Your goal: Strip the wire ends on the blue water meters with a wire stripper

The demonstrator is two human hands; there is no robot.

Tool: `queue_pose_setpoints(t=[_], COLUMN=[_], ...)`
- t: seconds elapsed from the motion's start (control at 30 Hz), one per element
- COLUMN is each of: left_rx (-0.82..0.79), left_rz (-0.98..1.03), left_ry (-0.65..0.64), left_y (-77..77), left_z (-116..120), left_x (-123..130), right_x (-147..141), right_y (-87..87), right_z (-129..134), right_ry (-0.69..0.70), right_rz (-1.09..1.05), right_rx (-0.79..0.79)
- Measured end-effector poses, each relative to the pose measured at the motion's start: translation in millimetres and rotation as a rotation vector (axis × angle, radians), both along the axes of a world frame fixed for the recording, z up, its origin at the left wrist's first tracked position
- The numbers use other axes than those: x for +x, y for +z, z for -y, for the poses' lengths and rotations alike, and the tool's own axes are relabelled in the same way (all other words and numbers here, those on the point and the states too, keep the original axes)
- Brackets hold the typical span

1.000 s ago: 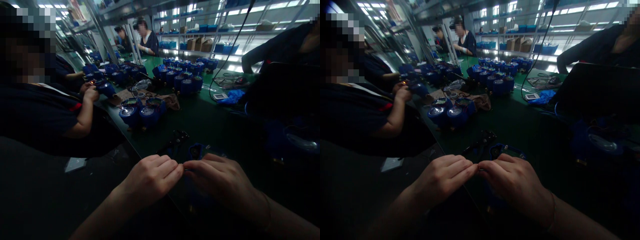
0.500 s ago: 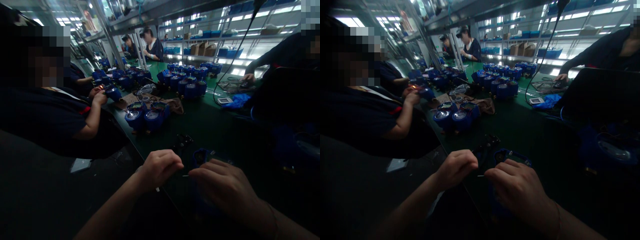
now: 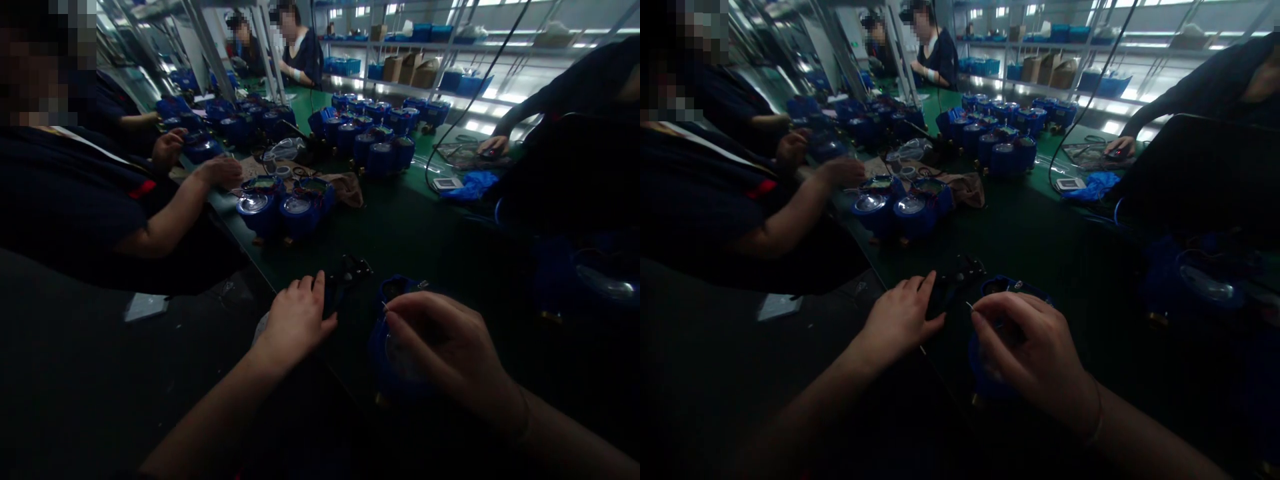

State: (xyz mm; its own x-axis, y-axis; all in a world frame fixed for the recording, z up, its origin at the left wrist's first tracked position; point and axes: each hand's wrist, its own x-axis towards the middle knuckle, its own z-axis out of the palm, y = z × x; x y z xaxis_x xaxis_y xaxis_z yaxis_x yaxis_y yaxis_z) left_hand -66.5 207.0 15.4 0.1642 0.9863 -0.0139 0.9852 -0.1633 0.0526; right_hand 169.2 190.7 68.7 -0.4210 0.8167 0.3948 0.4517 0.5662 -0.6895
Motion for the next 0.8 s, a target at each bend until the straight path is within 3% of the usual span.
queue_pose_setpoints(t=[0.17,0.23,0.3,0.37,0.43,0.5,0.6,0.8], left_rx=[-0.025,0.044,0.025,-0.162,-0.487,-0.794,-1.065,-1.187], left_rz=[-0.018,0.119,0.420,0.908,1.441,1.819,2.047,2.114], left_ry=[0.101,0.159,0.171,0.122,0.045,-0.006,-0.040,-0.089], left_y=[8.6,4.4,-0.8,-5.4,-9.2,-12.4,-17.1,-21.5], left_z=[8,16,27,42,57,70,81,83], left_x=[-21,-32,-45,-53,-54,-46,-28,-17], right_x=[2,2,2,2,2,1,-1,-4], right_y=[0.2,0.0,-0.1,0.0,0.3,0.5,0.3,-2.0], right_z=[0,1,1,1,0,0,-1,-1], right_ry=[-0.030,-0.025,-0.019,-0.021,-0.024,-0.012,0.009,-0.024], right_rz=[-0.062,-0.059,-0.057,-0.049,-0.038,-0.021,0.005,0.065], right_rx=[-0.068,-0.068,-0.056,-0.043,-0.022,-0.005,0.016,0.084])
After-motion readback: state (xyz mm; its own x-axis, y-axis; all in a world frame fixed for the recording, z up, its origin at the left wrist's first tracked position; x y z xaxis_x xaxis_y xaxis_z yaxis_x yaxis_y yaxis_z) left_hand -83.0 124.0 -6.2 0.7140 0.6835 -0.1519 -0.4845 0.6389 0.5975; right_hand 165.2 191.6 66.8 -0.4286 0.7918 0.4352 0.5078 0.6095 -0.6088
